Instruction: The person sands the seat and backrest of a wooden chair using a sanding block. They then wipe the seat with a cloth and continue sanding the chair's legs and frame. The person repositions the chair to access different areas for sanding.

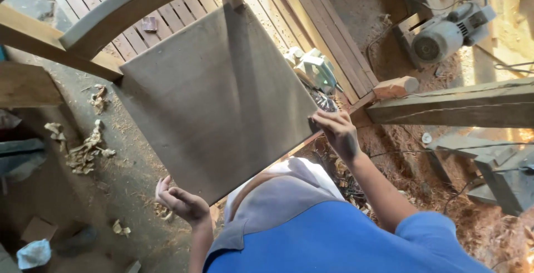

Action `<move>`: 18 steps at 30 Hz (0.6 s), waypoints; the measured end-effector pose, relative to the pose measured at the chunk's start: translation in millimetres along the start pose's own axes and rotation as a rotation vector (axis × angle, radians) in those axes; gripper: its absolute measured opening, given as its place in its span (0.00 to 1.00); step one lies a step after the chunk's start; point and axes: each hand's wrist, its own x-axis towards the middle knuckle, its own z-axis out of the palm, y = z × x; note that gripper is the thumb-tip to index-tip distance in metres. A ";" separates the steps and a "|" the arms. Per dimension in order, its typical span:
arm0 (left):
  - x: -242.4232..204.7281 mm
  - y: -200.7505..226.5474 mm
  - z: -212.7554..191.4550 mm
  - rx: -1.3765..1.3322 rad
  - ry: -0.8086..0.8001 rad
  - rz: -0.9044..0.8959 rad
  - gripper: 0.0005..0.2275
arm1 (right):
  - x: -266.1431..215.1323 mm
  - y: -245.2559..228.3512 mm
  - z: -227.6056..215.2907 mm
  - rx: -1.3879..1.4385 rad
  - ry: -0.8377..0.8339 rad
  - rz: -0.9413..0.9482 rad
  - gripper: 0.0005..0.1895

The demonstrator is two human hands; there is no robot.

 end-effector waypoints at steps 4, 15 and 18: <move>3.2 3.6 -2.0 -0.044 -0.012 0.008 0.32 | 94.9 20.1 61.4 0.099 0.072 -0.114 0.25; -5.3 15.3 0.8 -0.089 0.157 -0.062 0.28 | 32.0 27.8 123.4 -0.135 -0.907 -0.294 0.10; -9.4 4.6 5.7 -0.064 0.237 -0.020 0.28 | 16.6 -87.0 34.3 -0.164 -0.429 -0.087 0.25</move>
